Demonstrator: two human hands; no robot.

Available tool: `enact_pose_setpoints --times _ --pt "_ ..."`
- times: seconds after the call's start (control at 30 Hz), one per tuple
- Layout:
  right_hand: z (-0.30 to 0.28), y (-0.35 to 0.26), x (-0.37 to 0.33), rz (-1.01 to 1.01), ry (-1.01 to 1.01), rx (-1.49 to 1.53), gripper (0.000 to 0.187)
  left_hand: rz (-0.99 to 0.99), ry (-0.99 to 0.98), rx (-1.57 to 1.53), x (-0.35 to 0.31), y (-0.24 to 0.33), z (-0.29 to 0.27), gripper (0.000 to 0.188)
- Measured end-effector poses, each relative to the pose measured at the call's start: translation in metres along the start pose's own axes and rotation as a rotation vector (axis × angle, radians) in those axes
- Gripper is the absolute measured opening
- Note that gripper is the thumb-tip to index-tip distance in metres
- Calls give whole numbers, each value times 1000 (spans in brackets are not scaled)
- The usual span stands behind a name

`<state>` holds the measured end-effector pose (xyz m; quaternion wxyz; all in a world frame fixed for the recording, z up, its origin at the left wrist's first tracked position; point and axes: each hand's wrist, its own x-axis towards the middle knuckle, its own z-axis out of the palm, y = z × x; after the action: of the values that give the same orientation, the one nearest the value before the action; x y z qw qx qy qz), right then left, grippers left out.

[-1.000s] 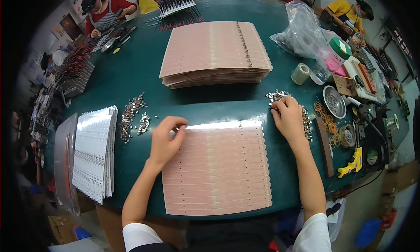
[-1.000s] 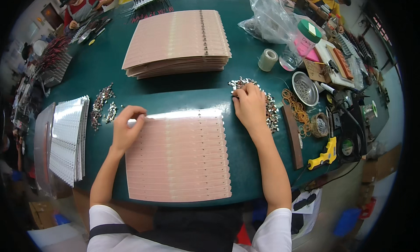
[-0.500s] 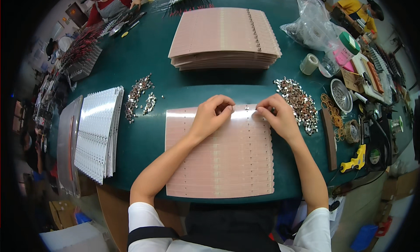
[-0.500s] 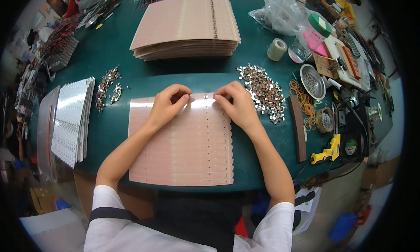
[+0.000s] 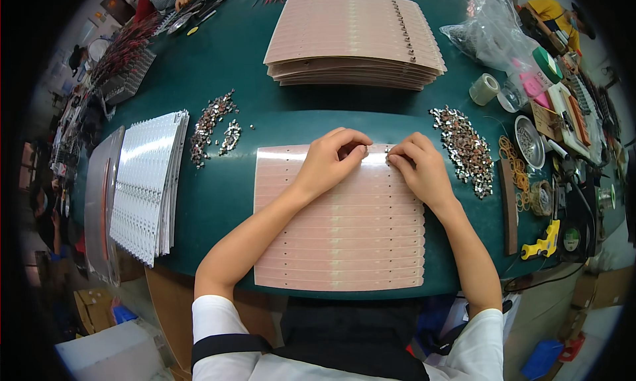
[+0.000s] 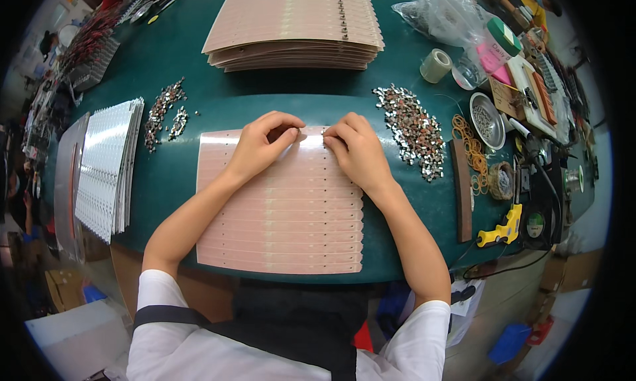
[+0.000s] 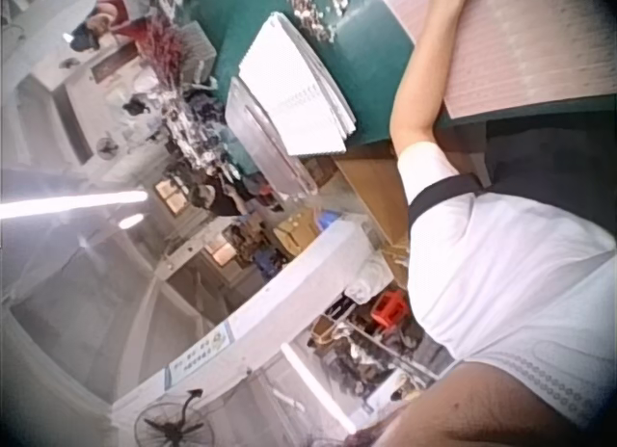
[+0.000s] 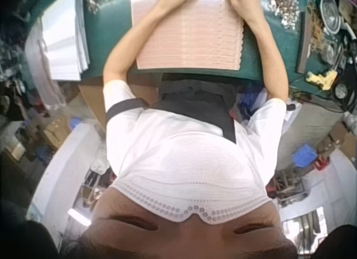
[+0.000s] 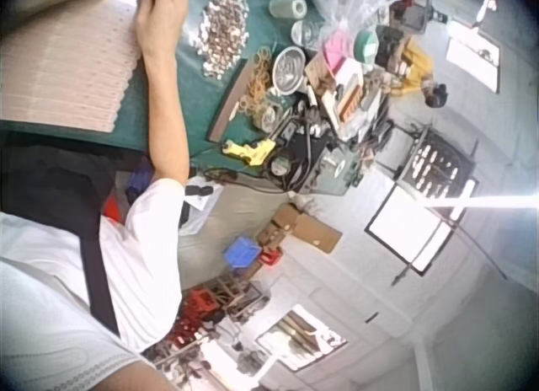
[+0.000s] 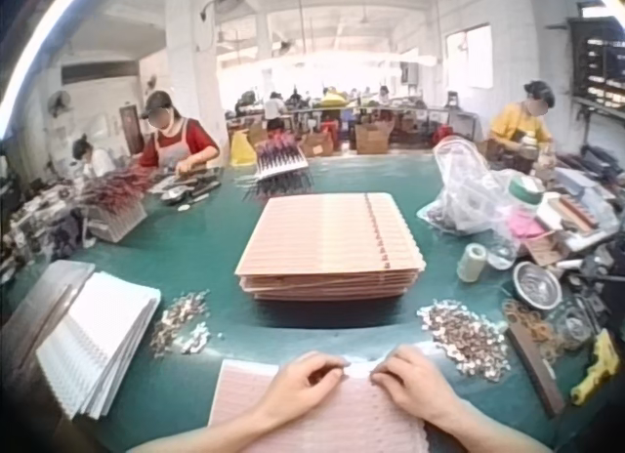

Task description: The person assembles electronic components onto LED strips by hand, securing them with metal fasteners.

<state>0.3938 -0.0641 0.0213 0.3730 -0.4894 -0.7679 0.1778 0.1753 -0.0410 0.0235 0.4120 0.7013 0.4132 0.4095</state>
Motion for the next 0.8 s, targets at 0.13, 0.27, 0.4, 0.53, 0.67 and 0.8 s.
enact_pose_setpoints --times 0.13,0.27,0.4,0.53,0.67,0.8 --pt "0 0 0 -37 8 -10 7 -45 -56 65 1 5 -4 17" --pt "2 -3 1 -18 -3 11 5 -69 -69 -12 0 0 -4 17" --pt "2 -3 0 -48 17 -15 5 -56 -94 -15 0 0 -3 17" --pt "2 -2 0 -67 17 -23 6 -71 -94 -58 -1 -1 -2 17" --pt "2 -3 1 -94 37 -53 6 -71 -104 -23 0 2 -4 16" --pt "1 -3 1 -149 1 -108 5 -94 -131 -55 1 -2 -4 17"
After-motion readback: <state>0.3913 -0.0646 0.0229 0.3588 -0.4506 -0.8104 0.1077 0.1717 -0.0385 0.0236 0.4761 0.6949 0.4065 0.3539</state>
